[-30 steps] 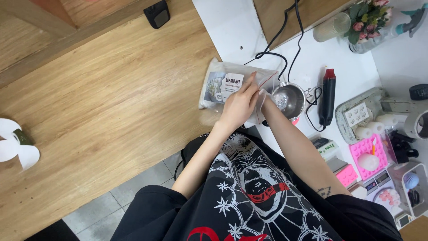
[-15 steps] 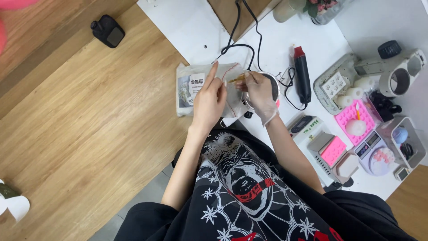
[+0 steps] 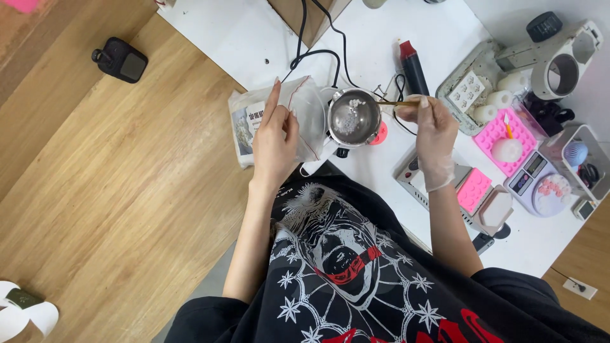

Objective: Preparing wax for candle making by melting it in a pot and stirring.

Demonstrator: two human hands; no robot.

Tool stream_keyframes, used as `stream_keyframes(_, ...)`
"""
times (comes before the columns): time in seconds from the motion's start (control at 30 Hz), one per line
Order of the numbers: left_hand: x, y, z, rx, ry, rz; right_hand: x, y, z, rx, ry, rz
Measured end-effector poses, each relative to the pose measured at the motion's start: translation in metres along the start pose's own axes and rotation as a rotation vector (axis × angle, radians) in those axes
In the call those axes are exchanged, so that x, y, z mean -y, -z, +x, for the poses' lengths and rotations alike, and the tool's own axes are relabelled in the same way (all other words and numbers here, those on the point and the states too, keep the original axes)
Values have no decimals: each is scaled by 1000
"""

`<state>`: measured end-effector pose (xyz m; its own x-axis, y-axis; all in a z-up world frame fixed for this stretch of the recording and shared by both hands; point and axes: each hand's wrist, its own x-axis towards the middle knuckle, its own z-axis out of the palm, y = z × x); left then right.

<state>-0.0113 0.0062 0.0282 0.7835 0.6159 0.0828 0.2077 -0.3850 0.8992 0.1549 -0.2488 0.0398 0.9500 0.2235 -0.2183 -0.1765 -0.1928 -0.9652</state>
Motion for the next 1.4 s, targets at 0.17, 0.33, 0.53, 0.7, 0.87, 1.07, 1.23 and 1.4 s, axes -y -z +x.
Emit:
stream_keyframes(0.17,6,-5,-3,1,-4,3,8,-5,-28,167,705,-794)
stream_keyframes(0.33,5,-4,-5,-35,-37,30,18,-17,-37,132,735,-724)
stream_keyframes(0.53,-2,-1,-5,-15,40,23,26,-67,-23,288,426,-275)
stream_keyframes(0.7,2,0,-9,-58,51,3,18,-143,-11,509,328,-483)
stream_keyframes(0.87,15,-5,-14,-164,-91,-11,-71,-185,43,606,644,-780)
stream_keyframes(1.07,34,-20,-14,-205,-171,-70,-228,-192,152,898,480,-540)
stream_keyframes(1.23,30,-20,-13,-176,-108,-77,-239,-160,169,991,523,-802)
stream_keyframes(1.4,26,-20,-14,-180,-116,-84,-194,-187,138,1011,403,-694)
